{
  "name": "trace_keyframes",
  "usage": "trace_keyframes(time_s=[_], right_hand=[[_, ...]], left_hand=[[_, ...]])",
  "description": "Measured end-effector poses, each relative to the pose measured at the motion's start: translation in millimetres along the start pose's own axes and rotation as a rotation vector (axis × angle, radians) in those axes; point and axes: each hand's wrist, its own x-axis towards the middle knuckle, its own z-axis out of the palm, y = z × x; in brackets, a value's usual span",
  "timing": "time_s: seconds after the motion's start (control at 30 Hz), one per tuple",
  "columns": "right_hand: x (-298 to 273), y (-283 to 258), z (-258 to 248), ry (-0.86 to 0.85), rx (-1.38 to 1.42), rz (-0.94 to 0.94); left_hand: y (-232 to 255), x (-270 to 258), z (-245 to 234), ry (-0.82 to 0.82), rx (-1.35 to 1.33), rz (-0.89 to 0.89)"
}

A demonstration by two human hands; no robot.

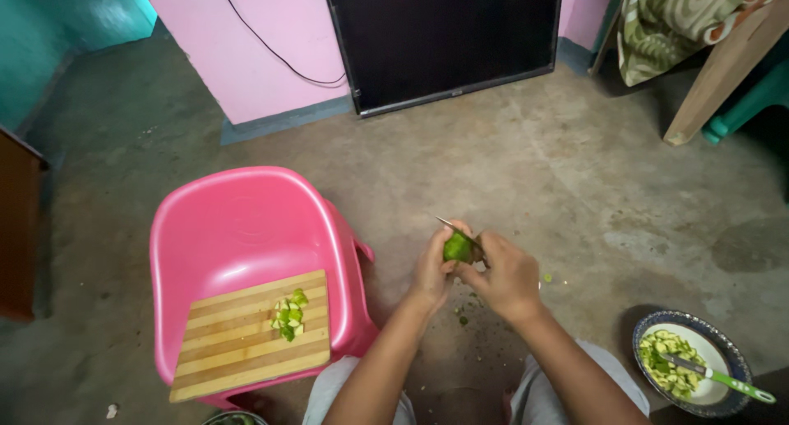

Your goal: The person chops a green vegetable into small pieces using a knife on a wooden cutting board placed on a small pink chair while sitting on the floor.

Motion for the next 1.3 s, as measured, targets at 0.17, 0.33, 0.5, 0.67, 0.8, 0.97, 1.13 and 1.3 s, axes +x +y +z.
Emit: trace_keyframes(time_s=[0.17, 0.33, 0.5, 0.67, 0.8, 0.97, 1.13, 1.3], right_hand=[[2, -2, -1, -0.025, -0.021, 0.007], [3, 2, 5, -0.086, -0.029, 0.008], [-3, -6, 25, 0.029, -0.133, 0.044], [-5, 2, 48, -0.034, -0.205, 0.045], [-6, 5, 51, 0.065, -0.114, -0.103], [3, -4, 28, 0.060, 0.064, 0.086], [10, -5, 5, 0.087, 0.045, 0.071], [10, -4, 1, -0.112, 0.151, 0.101]], left_hand=[[-5, -1, 0, 0.048, -0.027, 0.016], [-14, 7, -7, 0.094, -0.063, 0.061], [-20, 13, -11, 0.362, -0.012, 0.027], [-37, 23, -27, 0.421, -0.183, -0.013], [-31, 22, -33, 0.249, -0.275, -0.016], [1, 2, -2, 0.207, -0.153, -0.132], [6, 2, -10, 0.043, 0.007, -0.225], [5, 1, -17, -0.029, 0.101, -0.178]])
